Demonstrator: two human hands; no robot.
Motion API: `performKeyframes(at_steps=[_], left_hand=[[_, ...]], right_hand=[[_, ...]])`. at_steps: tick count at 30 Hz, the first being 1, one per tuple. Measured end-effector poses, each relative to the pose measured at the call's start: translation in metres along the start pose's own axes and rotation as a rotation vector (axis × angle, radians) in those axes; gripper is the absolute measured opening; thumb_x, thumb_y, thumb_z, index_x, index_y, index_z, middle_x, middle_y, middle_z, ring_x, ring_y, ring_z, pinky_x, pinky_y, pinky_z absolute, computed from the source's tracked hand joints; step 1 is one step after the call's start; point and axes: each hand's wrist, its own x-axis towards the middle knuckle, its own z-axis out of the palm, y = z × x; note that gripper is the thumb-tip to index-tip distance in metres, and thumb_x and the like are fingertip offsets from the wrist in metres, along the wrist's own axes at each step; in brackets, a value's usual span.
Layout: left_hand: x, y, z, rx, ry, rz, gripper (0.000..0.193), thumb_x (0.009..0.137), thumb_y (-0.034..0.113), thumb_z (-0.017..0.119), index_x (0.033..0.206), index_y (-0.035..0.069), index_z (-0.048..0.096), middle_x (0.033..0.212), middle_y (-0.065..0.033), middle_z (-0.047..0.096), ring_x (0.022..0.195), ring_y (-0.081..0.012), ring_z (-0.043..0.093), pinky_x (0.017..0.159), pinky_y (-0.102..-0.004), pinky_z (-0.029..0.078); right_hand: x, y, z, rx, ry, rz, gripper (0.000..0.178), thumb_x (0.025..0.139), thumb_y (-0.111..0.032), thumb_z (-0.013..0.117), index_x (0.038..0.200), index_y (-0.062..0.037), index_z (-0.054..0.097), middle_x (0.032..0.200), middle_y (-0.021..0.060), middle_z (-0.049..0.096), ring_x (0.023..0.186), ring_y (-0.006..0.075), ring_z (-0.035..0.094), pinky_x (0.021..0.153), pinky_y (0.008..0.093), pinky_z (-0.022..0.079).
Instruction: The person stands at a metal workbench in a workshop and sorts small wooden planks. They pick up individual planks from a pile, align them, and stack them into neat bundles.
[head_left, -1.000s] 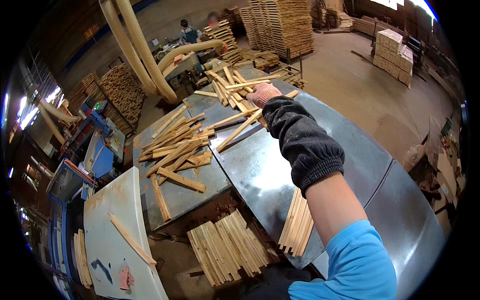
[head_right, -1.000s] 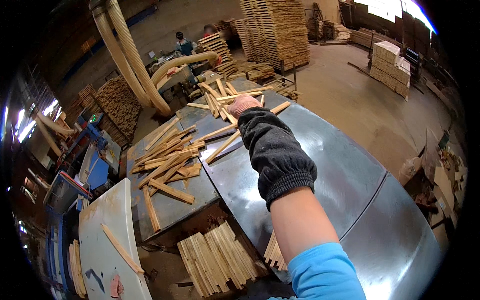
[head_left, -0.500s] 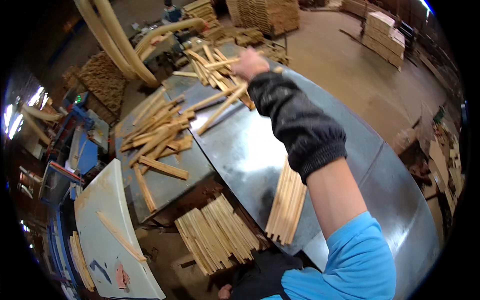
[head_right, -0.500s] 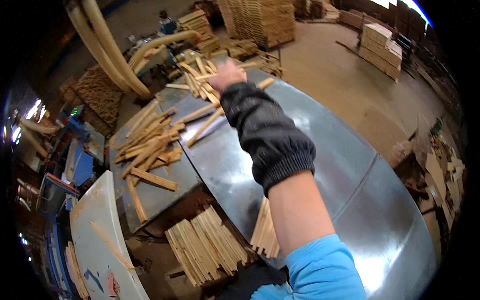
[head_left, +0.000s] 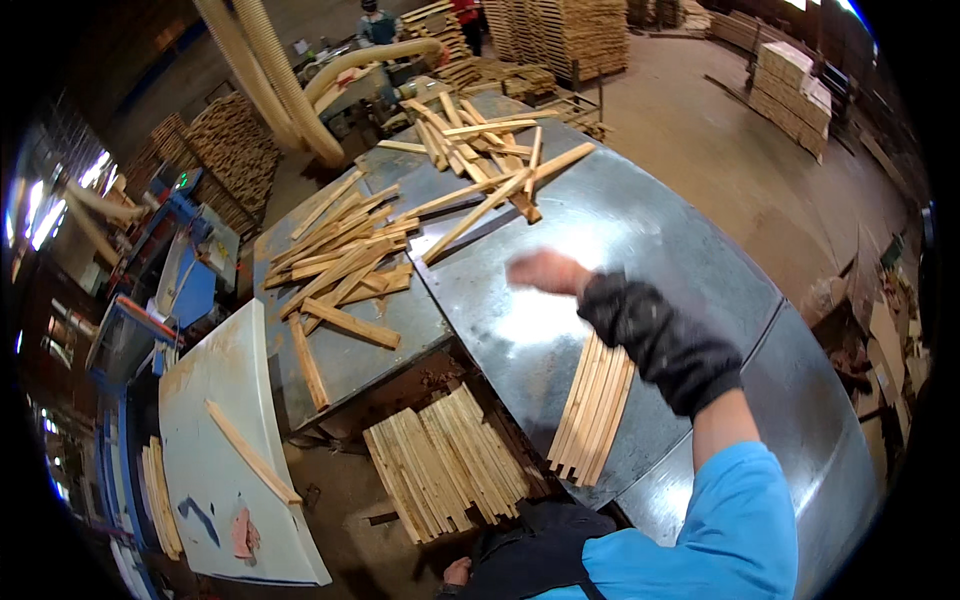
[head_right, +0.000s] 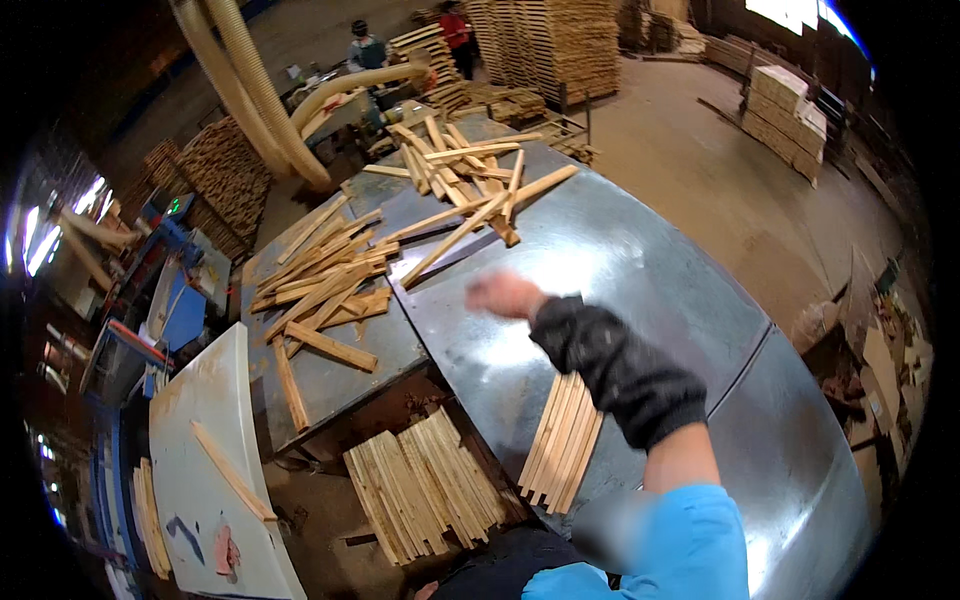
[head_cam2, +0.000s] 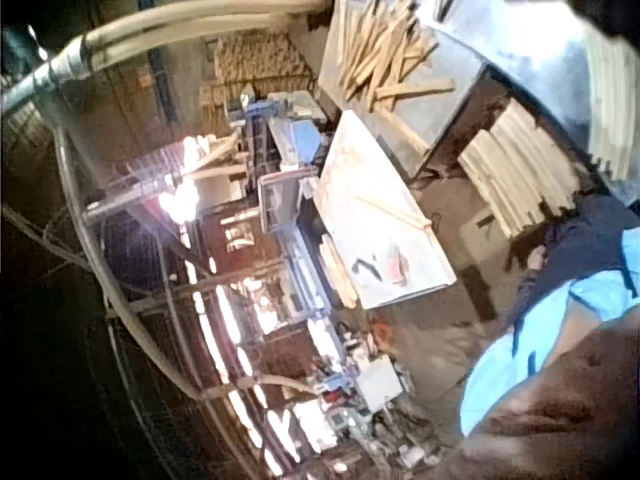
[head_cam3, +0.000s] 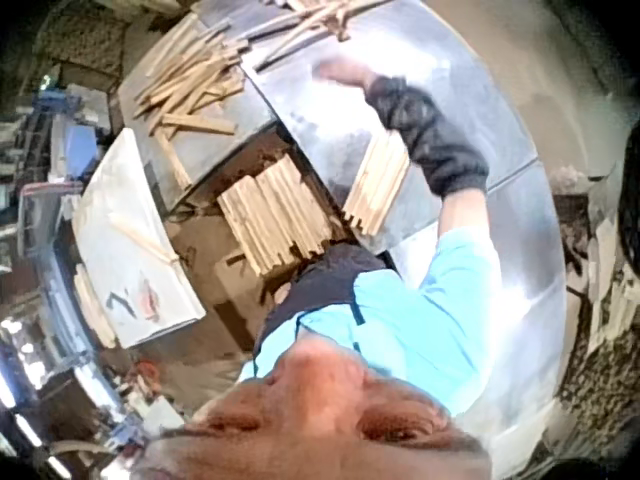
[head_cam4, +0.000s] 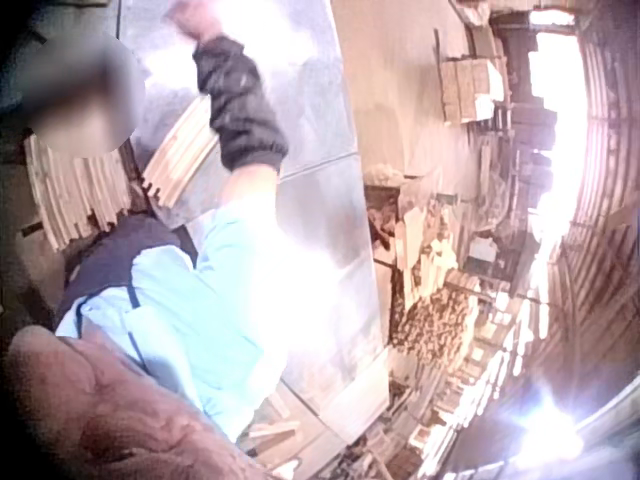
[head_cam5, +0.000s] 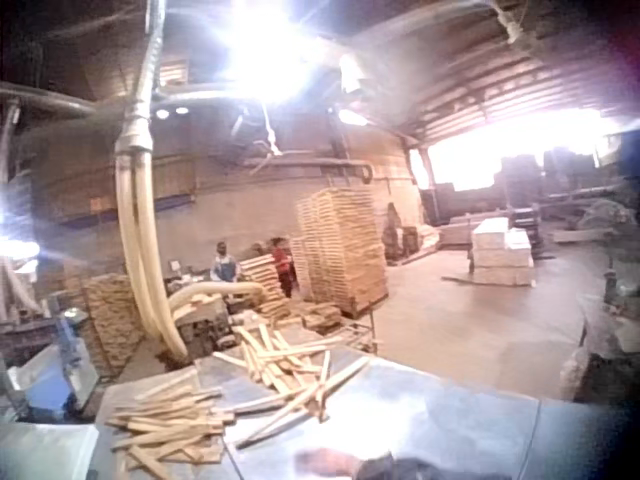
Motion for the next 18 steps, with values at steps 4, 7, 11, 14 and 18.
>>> performKeyframes(at_steps=[4, 7, 11, 14, 18], left_hand=[[-0.018, 0.015, 0.017, -0.340, 0.002, -0.118, 0.033, 0.107, 0.026, 0.054, 0.130, 0.007, 0.067, 0.132, -0.0141, 0.066, 0.120, -0.0345, 0.063, 0.108, -0.0505, 0.056], [0.017, 0.011, 0.010, -0.562, -0.168, -0.130, 0.029, 0.108, 0.025, 0.051, 0.124, 0.006, 0.068, 0.127, -0.0109, 0.066, 0.112, -0.0316, 0.065, 0.106, -0.0476, 0.057], [0.019, -0.003, 0.008, 0.331, -0.226, 0.247, 0.032, 0.107, 0.028, 0.052, 0.122, 0.008, 0.072, 0.126, -0.0094, 0.069, 0.118, -0.0255, 0.064, 0.105, -0.0417, 0.055], [0.025, -0.002, 0.014, 0.275, -0.165, 0.230, 0.036, 0.104, 0.032, 0.055, 0.125, 0.008, 0.072, 0.128, -0.0096, 0.070, 0.120, -0.0273, 0.064, 0.108, -0.0417, 0.052], [0.024, -0.005, 0.027, 0.138, -0.027, 0.226, 0.041, 0.101, 0.036, 0.059, 0.129, 0.009, 0.073, 0.131, -0.0099, 0.071, 0.123, -0.0296, 0.064, 0.113, -0.0418, 0.047]], right_hand=[[-0.113, -0.021, 0.133, 0.408, -0.486, 0.338, 0.062, 0.097, -0.051, 0.065, 0.140, -0.0067, 0.065, 0.121, 0.0112, 0.072, 0.098, 0.0203, 0.069, 0.094, 0.0391, 0.057], [-0.175, 0.010, 0.251, 0.609, -0.634, 0.369, 0.064, 0.097, -0.053, 0.065, 0.141, -0.0065, 0.063, 0.103, 0.0088, 0.075, 0.084, 0.0180, 0.070, 0.072, 0.0335, 0.061], [-0.223, -0.015, 0.313, 0.686, -0.801, 0.357, 0.057, 0.098, -0.036, 0.071, 0.143, -0.0016, 0.060, 0.116, 0.0102, 0.073, 0.095, 0.0191, 0.070, 0.078, 0.0363, 0.061], [-0.250, 0.001, 0.342, 0.573, -0.729, -0.007, 0.053, 0.101, -0.032, 0.068, 0.144, -0.0016, 0.059, 0.116, 0.0115, 0.073, 0.097, 0.0207, 0.072, 0.079, 0.0366, 0.062], [-0.254, -0.006, 0.339, 0.779, -0.738, 0.372, 0.051, 0.102, -0.031, 0.068, 0.141, -0.0002, 0.059, 0.117, 0.0116, 0.072, 0.095, 0.0216, 0.074, 0.076, 0.0355, 0.062]])
